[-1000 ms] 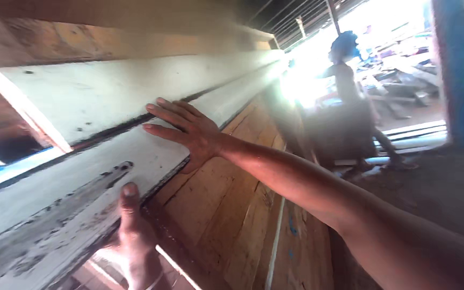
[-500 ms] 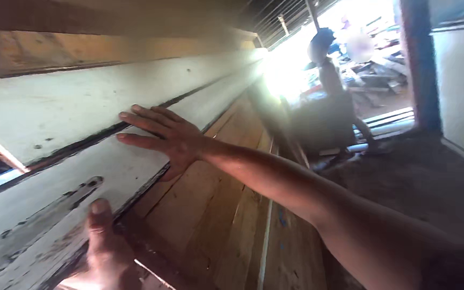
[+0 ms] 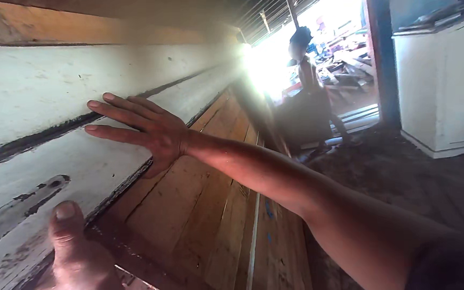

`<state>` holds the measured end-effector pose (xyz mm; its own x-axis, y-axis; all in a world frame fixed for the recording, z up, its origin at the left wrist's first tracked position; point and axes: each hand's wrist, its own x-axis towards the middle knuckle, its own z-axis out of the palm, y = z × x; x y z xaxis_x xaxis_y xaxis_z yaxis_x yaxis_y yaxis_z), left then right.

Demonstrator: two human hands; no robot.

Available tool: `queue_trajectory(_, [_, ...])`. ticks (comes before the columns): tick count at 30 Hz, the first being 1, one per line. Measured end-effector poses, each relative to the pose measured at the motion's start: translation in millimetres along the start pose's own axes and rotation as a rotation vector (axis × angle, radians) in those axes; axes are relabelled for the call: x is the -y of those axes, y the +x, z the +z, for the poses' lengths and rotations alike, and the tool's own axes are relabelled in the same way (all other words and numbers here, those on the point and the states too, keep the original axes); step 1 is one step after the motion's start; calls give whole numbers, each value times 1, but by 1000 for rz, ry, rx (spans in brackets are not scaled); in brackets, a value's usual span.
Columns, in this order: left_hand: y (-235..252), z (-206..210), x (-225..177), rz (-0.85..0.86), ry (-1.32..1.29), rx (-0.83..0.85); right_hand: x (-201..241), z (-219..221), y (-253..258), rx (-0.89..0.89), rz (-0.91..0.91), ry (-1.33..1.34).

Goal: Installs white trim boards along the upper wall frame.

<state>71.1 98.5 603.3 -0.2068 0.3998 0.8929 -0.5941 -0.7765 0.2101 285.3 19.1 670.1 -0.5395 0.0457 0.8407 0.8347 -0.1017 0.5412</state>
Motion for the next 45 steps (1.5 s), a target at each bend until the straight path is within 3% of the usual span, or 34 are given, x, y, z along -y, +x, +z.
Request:
queue_trajectory(3, [-1, -1, 2, -33, -11, 21, -10, 15, -4, -51, -30, -14])
queue_trajectory(8, [0, -3, 5, -79, -13, 44, 4, -3, 1, 11, 24, 19])
queue_trajectory(15, [-2, -1, 2, -28, 26, -4, 2, -3, 2, 18, 18, 31])
queue_trajectory(23, [1, -4, 6, 60, -7, 56, 2, -6, 2, 16, 16, 17])
queue_trajectory(34, [-2, -3, 1, 20, 64, 24, 2, -6, 1, 0, 10, 22])
queue_trajectory(39, [0, -5, 6, 78, -14, 68, 1, -5, 2, 13, 11, 17])
queue_trajectory(45, [-1, -2, 3, 32, -57, 54, 0, -4, 1, 6, 8, 24])
